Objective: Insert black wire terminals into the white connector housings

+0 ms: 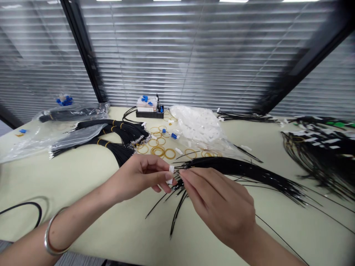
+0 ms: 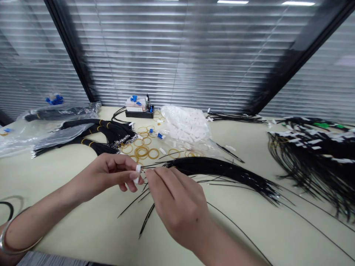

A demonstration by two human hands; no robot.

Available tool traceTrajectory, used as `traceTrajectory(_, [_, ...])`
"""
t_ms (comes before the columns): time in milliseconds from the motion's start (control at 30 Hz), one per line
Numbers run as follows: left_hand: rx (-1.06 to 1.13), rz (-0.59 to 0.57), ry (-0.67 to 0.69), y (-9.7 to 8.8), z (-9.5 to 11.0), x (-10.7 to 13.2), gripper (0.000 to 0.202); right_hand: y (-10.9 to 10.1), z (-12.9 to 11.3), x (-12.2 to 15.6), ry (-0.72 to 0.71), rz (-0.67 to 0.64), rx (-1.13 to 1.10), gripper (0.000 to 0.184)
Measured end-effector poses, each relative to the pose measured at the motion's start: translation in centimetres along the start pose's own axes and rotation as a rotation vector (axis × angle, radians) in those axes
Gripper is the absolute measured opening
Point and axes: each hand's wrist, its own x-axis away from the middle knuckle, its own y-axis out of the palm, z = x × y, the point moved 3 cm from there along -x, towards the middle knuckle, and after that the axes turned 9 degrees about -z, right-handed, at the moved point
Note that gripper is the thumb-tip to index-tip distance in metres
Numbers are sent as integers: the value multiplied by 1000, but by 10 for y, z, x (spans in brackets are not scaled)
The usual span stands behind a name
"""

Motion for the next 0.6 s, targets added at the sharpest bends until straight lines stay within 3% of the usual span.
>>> traceTrajectory(167, [18,-10,1,1,1,0,14,-1,1,1,-44,31,20,25])
traceTrajectory(600, [64,-38,-16,1,0,0,15,-10,0,-7,68,90,-26,6])
